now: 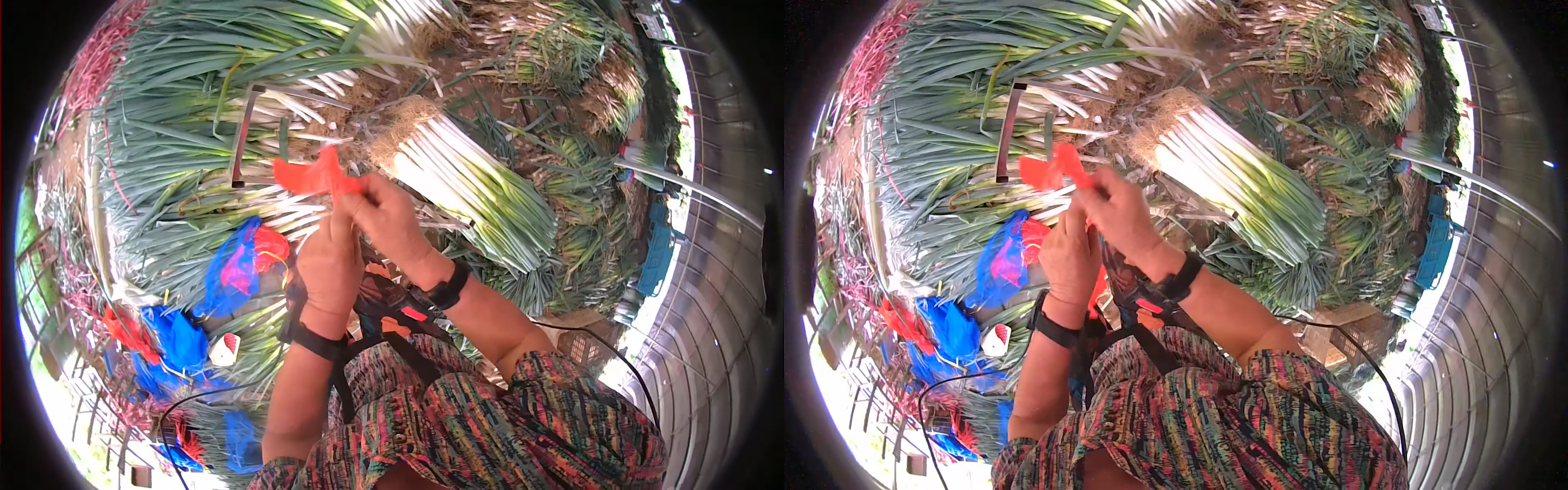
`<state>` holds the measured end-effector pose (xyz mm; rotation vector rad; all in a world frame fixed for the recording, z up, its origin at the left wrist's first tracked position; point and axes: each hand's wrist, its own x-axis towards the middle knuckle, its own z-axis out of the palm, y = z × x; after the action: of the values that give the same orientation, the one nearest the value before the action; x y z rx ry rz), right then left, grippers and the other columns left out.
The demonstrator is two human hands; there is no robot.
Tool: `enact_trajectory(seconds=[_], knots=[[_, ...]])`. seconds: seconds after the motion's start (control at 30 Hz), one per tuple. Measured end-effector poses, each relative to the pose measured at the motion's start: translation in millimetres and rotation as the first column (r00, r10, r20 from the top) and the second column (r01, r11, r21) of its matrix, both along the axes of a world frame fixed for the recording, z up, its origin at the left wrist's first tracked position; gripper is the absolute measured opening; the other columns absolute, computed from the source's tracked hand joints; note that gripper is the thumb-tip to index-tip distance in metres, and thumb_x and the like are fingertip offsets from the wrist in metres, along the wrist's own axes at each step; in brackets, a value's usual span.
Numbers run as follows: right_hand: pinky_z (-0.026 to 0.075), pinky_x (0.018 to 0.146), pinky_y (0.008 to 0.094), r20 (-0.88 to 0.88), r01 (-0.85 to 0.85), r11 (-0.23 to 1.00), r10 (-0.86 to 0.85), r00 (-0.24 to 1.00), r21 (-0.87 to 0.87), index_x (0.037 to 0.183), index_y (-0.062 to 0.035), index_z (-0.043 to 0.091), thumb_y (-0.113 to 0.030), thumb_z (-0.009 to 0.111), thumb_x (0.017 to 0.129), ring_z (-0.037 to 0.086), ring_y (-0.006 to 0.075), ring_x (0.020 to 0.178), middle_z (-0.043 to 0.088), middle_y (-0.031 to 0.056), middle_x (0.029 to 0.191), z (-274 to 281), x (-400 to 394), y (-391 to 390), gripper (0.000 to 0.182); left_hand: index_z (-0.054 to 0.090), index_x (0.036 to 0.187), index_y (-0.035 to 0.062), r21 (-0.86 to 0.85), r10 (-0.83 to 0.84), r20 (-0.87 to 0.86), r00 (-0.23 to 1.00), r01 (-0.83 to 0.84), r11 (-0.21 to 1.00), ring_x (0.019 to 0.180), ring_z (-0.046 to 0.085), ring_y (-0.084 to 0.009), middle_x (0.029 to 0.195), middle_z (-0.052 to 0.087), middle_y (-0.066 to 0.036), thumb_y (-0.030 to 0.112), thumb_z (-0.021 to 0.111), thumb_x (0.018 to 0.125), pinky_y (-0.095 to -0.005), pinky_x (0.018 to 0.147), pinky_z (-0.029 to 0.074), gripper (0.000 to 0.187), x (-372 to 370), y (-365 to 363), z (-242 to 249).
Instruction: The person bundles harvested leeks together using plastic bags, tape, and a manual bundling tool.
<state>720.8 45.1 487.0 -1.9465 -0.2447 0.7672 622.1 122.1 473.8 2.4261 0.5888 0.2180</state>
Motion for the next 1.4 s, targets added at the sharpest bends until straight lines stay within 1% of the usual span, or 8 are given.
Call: enact_trajectory(seconds=[0.2,0.43,0.67,0.77,1.0,1.17,1.3,1.4], knots=[[0.051,0.065,0.0256,-0.568,0.601,0.782,-0.423,0.706,0.166,0.106,-0.0021,0.060,-0.019,0.055,0.093,0.062,0.0104,0.077,0.065,0.0045,0.092,15.4,5.1,2.0,0.022,0.060,0.104,0.0109,-0.113,-0.278,-0.040,0.960,0.272,0.956,0.058,0.058,-0.0283,0.076,0.057,-0.008,0.017,0.064,0.081,-0.0388,0.052,0.047,0.024,-71.8,-13.1,-14.8],[0.051,0.062,0.0268,-0.497,0.657,0.717,-0.494,0.714,0.231,0.099,-0.0036,0.060,-0.019,0.058,0.092,0.061,0.0111,0.073,0.065,0.0039,0.091,29.1,-7.9,1.1,0.017,0.061,0.076,0.0095,-0.397,-0.203,0.061,0.977,0.210,0.893,0.065,0.059,-0.0288,0.074,0.055,-0.008,0.013,0.072,0.073,-0.0401,0.056,0.046,0.012,-114.8,16.6,1.3],[0.045,0.060,0.0226,-0.200,0.504,0.859,-0.479,0.855,0.096,0.097,-0.0045,0.062,-0.022,0.069,0.086,0.056,0.0080,0.070,0.063,0.0002,0.085,36.7,-29.7,-12.6,0.022,0.060,0.090,0.0069,-0.316,-0.360,0.105,0.927,0.375,0.872,0.075,0.059,-0.0303,0.084,0.058,-0.009,0.013,0.078,0.066,-0.0357,0.063,0.047,0.030,-115.8,48.0,29.5],[0.047,0.064,0.0238,-0.275,0.542,0.827,-0.492,0.826,0.151,0.092,-0.0026,0.063,-0.019,0.074,0.081,0.057,0.0078,0.070,0.064,0.0011,0.082,45.6,-40.8,-2.0,0.023,0.057,0.100,0.0038,-0.601,-0.130,0.140,0.982,0.189,0.777,0.083,0.060,-0.0269,0.090,0.059,-0.009,0.017,0.082,0.066,-0.0341,0.069,0.048,0.045,-87.9,38.2,38.5],[0.044,0.060,0.0224,-0.320,0.417,0.893,-0.351,0.880,0.168,0.090,-0.0018,0.065,-0.022,0.078,0.078,0.054,0.0055,0.070,0.063,-0.0008,0.080,20.8,-50.9,-22.6,0.026,0.054,0.092,0.0049,-0.999,0.249,0.038,0.968,0.037,0.010,0.075,0.053,-0.0100,0.086,0.058,0.000,0.002,0.068,0.083,-0.0255,0.071,0.046,0.017,-52.0,-8.2,-6.9],[0.040,0.057,0.0182,-0.403,0.403,0.902,-0.315,0.859,0.154,0.086,-0.0085,0.064,-0.021,0.073,0.083,0.050,0.0037,0.064,0.058,-0.0057,0.075,-9.4,-15.2,-85.1,0.015,0.054,0.087,0.0088,-0.955,0.396,-0.189,0.898,-0.075,-0.286,0.079,0.061,-0.0122,0.089,0.062,0.000,0.006,0.051,0.095,-0.0259,0.073,0.051,0.008,-41.9,13.1,-33.2],[0.044,0.057,0.0228,-0.183,0.278,0.954,-0.295,0.938,-0.114,0.081,-0.0075,0.061,-0.022,0.074,0.080,0.055,0.0101,0.062,0.060,-0.0020,0.071,-5.8,32.1,-153.3,0.020,0.048,0.093,0.0097,-0.918,0.468,-0.327,0.821,-0.160,-0.362,0.077,0.061,-0.0162,0.090,0.061,-0.004,0.010,0.049,0.096,-0.0333,0.073,0.054,0.003,-2.2,8.4,-42.5],[0.048,0.063,0.0358,0.201,-0.077,0.803,0.240,0.950,-0.592,0.092,-0.0034,0.060,-0.026,0.078,0.072,0.062,0.0258,0.072,0.064,0.0099,0.079,1.1,55.9,-190.7,0.035,0.049,0.091,0.0081,-0.954,0.433,-0.286,0.855,-0.213,-0.211,0.072,0.057,-0.0106,0.083,0.059,-0.002,0.014,0.045,0.100,-0.0273,0.069,0.051,0.011,39.8,-26.9,-28.7]])
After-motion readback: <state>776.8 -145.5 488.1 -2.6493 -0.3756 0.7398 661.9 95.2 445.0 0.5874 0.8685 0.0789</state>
